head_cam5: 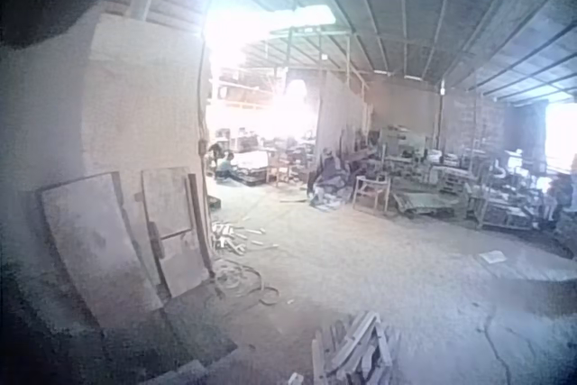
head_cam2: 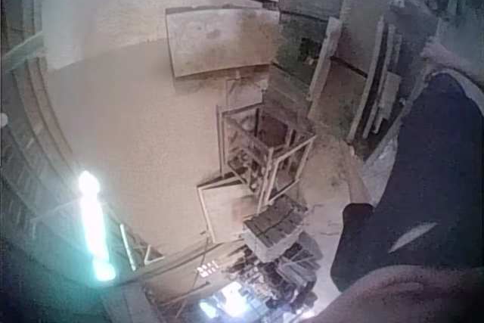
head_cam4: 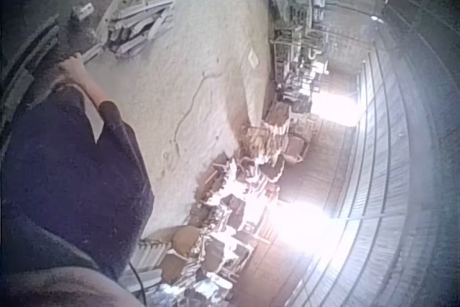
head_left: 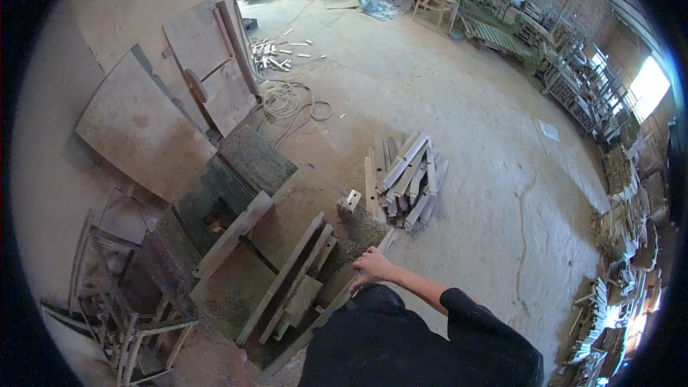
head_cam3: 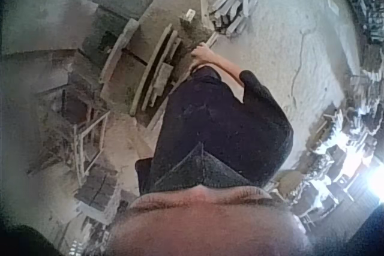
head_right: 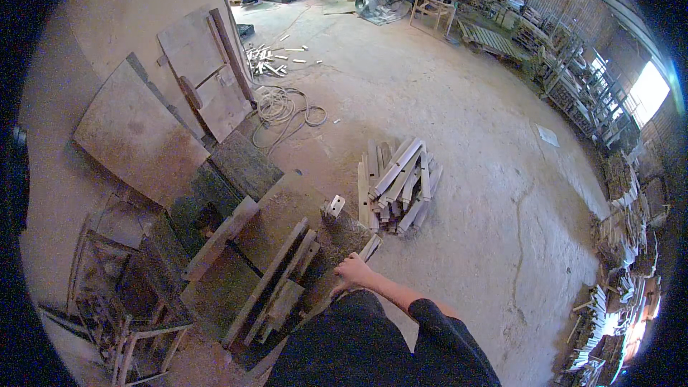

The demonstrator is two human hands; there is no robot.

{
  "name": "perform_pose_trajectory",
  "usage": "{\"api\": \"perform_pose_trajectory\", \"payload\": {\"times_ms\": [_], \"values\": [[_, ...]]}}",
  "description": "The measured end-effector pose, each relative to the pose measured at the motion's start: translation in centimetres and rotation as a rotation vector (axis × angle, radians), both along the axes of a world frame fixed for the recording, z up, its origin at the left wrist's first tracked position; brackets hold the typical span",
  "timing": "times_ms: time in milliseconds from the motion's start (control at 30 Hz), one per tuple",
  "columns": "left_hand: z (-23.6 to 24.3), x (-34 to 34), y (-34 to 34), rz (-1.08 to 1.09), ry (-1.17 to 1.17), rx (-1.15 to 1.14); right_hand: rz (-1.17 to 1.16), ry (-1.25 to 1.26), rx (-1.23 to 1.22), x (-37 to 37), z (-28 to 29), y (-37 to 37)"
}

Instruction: The person retrieves wooden pieces from a stack by hand, feeds them through a woodworking machine to cut slots into them, and stacks the finished pieces on the floor.

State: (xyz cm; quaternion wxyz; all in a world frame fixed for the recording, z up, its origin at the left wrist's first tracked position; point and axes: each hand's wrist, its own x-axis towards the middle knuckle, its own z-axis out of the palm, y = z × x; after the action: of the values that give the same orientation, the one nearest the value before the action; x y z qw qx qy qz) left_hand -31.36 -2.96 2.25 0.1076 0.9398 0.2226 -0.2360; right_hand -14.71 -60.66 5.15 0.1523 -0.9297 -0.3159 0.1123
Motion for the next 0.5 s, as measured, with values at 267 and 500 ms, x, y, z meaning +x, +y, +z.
{"api": "perform_pose_trajectory", "payload": {"times_ms": [267, 500], "values": [[0.1, -0.9, -0.9, 0.067, -0.003, 0.007, 0.002, 0.060, -0.051, 0.0, -0.5, -0.2], [1.9, -6.2, 5.5, 0.171, -0.013, 0.039, 0.031, 0.081, -0.025, 0.2, 0.0, 0.5]]}}
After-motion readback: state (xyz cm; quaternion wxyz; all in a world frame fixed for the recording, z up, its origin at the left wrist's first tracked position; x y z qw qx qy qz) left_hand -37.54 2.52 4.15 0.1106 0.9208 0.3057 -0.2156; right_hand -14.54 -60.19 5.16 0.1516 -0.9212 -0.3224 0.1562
